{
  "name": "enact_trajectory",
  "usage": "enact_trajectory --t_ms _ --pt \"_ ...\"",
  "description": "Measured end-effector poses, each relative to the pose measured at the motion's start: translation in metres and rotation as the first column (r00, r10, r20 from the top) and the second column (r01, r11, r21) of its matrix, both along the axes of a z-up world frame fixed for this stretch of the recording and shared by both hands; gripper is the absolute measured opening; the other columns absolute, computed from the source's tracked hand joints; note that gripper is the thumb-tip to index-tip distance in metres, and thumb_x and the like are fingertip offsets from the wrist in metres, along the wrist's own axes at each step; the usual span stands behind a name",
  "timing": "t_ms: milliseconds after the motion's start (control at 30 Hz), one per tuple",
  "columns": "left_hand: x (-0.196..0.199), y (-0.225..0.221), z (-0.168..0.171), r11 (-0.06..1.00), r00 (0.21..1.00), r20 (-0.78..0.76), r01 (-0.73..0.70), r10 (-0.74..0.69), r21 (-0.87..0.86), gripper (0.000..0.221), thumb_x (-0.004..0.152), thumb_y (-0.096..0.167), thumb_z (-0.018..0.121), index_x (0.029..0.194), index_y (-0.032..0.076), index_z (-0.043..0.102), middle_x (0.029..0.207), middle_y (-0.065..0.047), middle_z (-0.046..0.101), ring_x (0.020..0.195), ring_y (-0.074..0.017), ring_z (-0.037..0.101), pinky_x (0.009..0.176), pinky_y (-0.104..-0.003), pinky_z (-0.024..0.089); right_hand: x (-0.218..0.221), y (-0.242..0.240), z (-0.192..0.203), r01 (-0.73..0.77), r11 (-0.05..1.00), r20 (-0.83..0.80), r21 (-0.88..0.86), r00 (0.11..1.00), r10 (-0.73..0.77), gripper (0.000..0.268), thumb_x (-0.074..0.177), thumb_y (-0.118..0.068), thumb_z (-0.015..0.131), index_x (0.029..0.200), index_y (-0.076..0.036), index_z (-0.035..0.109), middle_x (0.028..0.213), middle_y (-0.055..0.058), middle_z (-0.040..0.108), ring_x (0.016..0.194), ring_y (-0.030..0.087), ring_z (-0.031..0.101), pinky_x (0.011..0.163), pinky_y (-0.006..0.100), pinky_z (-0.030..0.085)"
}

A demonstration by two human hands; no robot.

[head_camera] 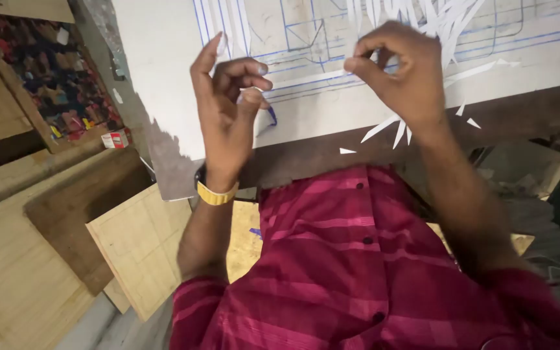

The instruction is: Applying glue to thin paper strips and attaching them to a layout pattern on a workspace.

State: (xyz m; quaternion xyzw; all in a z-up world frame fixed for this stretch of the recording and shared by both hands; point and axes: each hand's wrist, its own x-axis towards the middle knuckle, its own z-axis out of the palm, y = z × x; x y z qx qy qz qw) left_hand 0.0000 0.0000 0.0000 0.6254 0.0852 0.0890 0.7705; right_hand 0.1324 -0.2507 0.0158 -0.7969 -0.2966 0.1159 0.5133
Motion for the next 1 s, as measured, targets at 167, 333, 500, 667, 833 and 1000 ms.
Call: enact_trajectory --t_ms 167,333,500,667,833,1000 --pt "0.002 -0.027 -0.008 0.994 0.993 -0.064 0.100 -0.102 -0.032 0.072 0.107 -0.005 0.067 0.161 0.010 0.022 0.119 -0.010 0.066 0.107 -0.0147 0.065 0.092 -0.029 0.060 -0.039 0.003 -0.041 0.328 0.882 -0.623 0.339 0.780 -0.051 0.011 0.098 0.007 0.076 0.105 0.003 0.067 0.094 0.011 0.071 0.083 0.017 0.069 0.074 0.030 0.056" --pt "-0.001 -0.040 -0.008 0.976 0.953 -0.249 0.133 -0.173 -0.171 0.071 0.100 -0.002 0.071 0.158 0.005 0.031 0.099 -0.007 0.067 0.090 -0.0133 0.067 0.075 -0.027 0.058 -0.058 0.008 -0.045 0.467 0.795 -0.769 0.387 0.639 -0.001 0.010 0.096 0.009 0.075 0.101 0.004 0.068 0.090 0.014 0.072 0.078 0.019 0.070 0.072 0.032 0.057" --pt "-0.006 -0.040 -0.016 0.978 0.948 -0.265 0.138 -0.175 -0.153 0.068 0.099 -0.003 0.074 0.156 0.003 0.036 0.095 -0.007 0.067 0.085 -0.0128 0.066 0.073 -0.027 0.058 -0.059 0.012 -0.044 0.444 0.802 -0.751 0.400 0.660 0.009 0.007 0.097 0.009 0.074 0.101 0.005 0.070 0.089 0.014 0.072 0.075 0.018 0.069 0.069 0.031 0.056" --pt "0.003 -0.001 -0.003 0.989 0.954 -0.280 0.130 -0.105 0.072 0.077 0.096 -0.004 0.074 0.157 0.004 0.027 0.099 -0.008 0.074 0.091 -0.0150 0.074 0.080 -0.028 0.062 -0.057 -0.004 -0.029 0.236 0.962 -0.586 0.137 0.802 -0.113 0.009 0.097 0.004 0.074 0.106 0.003 0.073 0.089 0.011 0.074 0.071 0.015 0.070 0.063 0.027 0.057" --pt "0.020 0.050 -0.011 0.837 0.928 -0.345 0.295 -0.138 0.460 0.086 0.093 0.005 0.086 0.157 0.006 0.029 0.092 -0.009 0.078 0.087 -0.0185 0.081 0.076 -0.029 0.063 -0.069 -0.026 -0.022 0.102 0.972 -0.138 -0.213 0.981 -0.133 0.007 0.101 -0.002 0.077 0.108 -0.003 0.077 0.088 0.009 0.070 0.074 0.018 0.066 0.065 0.030 0.051" --pt "0.040 0.064 -0.026 0.660 0.878 -0.350 0.477 -0.326 0.580 0.085 0.090 0.013 0.096 0.152 0.005 0.038 0.089 -0.012 0.078 0.081 -0.0224 0.079 0.072 -0.031 0.059 -0.073 -0.032 -0.023 0.112 0.898 0.226 -0.426 0.974 -0.014 0.024 0.097 -0.015 0.086 0.117 -0.008 0.075 0.101 0.006 0.060 0.099 0.027 0.054 0.090 0.042 0.042"
